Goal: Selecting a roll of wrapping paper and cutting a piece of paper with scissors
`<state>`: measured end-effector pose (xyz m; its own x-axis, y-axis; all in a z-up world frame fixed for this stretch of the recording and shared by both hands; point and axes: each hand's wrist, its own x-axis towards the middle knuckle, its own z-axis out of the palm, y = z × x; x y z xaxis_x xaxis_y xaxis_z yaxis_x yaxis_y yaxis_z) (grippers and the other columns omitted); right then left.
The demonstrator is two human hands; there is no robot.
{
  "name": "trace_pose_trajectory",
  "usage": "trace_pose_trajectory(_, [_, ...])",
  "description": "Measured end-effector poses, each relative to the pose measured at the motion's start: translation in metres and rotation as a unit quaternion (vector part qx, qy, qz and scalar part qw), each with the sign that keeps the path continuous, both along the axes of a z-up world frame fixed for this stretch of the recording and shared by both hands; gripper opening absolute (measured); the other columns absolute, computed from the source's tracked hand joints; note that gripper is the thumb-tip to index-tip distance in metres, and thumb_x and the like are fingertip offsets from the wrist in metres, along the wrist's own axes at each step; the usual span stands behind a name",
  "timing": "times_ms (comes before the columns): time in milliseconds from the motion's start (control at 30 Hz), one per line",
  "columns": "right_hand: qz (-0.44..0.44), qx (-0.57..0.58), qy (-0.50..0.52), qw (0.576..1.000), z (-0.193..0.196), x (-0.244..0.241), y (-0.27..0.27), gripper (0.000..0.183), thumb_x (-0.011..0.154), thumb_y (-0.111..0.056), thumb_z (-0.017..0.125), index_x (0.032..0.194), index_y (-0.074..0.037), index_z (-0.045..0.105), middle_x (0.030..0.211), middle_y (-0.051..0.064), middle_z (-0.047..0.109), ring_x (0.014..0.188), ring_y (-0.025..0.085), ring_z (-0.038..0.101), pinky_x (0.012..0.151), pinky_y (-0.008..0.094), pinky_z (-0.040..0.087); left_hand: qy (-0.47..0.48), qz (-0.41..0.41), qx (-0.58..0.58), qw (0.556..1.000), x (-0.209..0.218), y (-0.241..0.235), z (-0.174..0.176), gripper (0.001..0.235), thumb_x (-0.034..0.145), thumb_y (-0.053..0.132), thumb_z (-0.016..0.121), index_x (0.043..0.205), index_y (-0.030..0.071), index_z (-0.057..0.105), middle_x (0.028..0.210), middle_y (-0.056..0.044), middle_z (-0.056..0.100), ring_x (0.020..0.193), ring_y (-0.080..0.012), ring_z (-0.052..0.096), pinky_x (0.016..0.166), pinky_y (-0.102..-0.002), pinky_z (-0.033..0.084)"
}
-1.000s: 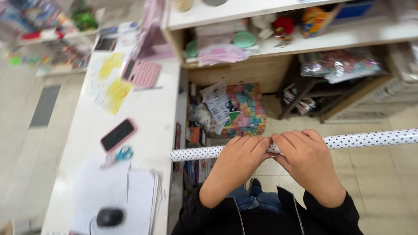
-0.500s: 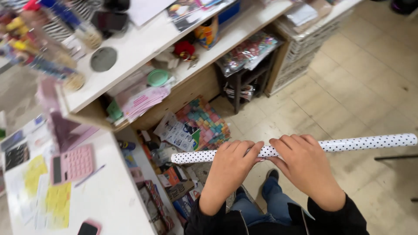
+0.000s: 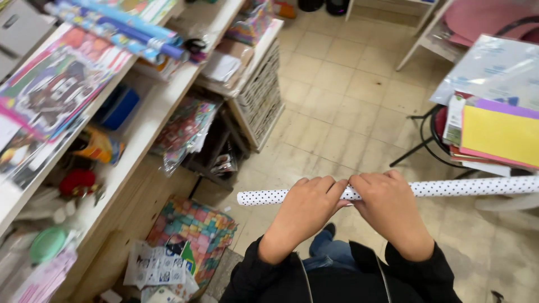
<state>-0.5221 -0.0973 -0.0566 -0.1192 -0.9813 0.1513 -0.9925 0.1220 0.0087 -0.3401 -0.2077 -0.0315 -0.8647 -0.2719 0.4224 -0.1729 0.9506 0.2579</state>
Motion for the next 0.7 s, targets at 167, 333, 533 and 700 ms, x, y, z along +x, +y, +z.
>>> trace_pose_trajectory(167, [-0.148, -0.054, 0.093, 0.983, 0.032, -0.093, 0.016, 0.022, 0.073, -0.036, 0.074, 0.093, -0.033, 0.065, 0.083, -0.011, 0.062, 0.094, 0.016, 0.064, 0.102, 0.043, 0.042, -0.010, -0.082, 0.048, 0.995, -0.100, -0.017, 0.015, 0.035, 0.102, 0.029, 0.057, 0.132, 0.010, 0.058, 0.093, -0.010, 0.062, 0.074, -0.0310, 0.063, 0.060, -0.044, 0.048])
trace_pose_trajectory(333, [-0.291, -0.090, 0.116, 0.946, 0.038, -0.172, 0.022, 0.026, 0.071, -0.017, 0.076, 0.092, -0.031, 0.072, 0.099, -0.012, 0.066, 0.107, 0.021, 0.060, 0.125, 0.051, 0.028, -0.102, -0.125, 0.115, 0.980, -0.179, -0.036, 0.007, 0.045, 0.103, 0.035, 0.052, 0.143, 0.015, 0.048, 0.090, -0.010, 0.062, 0.070, -0.0369, 0.063, 0.050, -0.051, 0.046])
trace_pose_trajectory(533, [-0.309, -0.176, 0.074, 0.932, 0.020, -0.234, -0.058, 0.031, 0.071, -0.007, 0.070, 0.096, -0.024, 0.071, 0.125, -0.002, 0.069, 0.140, 0.033, 0.054, 0.116, 0.074, 0.019, -0.141, -0.164, 0.235, 0.948, -0.280, -0.088, 0.013, 0.047, 0.105, 0.027, 0.047, 0.149, 0.013, 0.039, 0.097, -0.016, 0.057, 0.070, -0.0428, 0.059, 0.052, -0.053, 0.046])
trace_pose_trajectory(700, [-0.233, -0.208, -0.013, 0.950, 0.007, -0.298, -0.146, 0.026, 0.079, -0.001, 0.056, 0.096, -0.017, 0.067, 0.138, 0.005, 0.058, 0.147, 0.037, 0.038, 0.107, 0.083, 0.018, -0.160, -0.234, 0.348, 0.894, -0.364, -0.166, 0.010, 0.052, 0.107, 0.026, 0.031, 0.155, 0.006, 0.027, 0.108, -0.018, 0.050, 0.096, -0.0399, 0.057, 0.082, -0.049, 0.047])
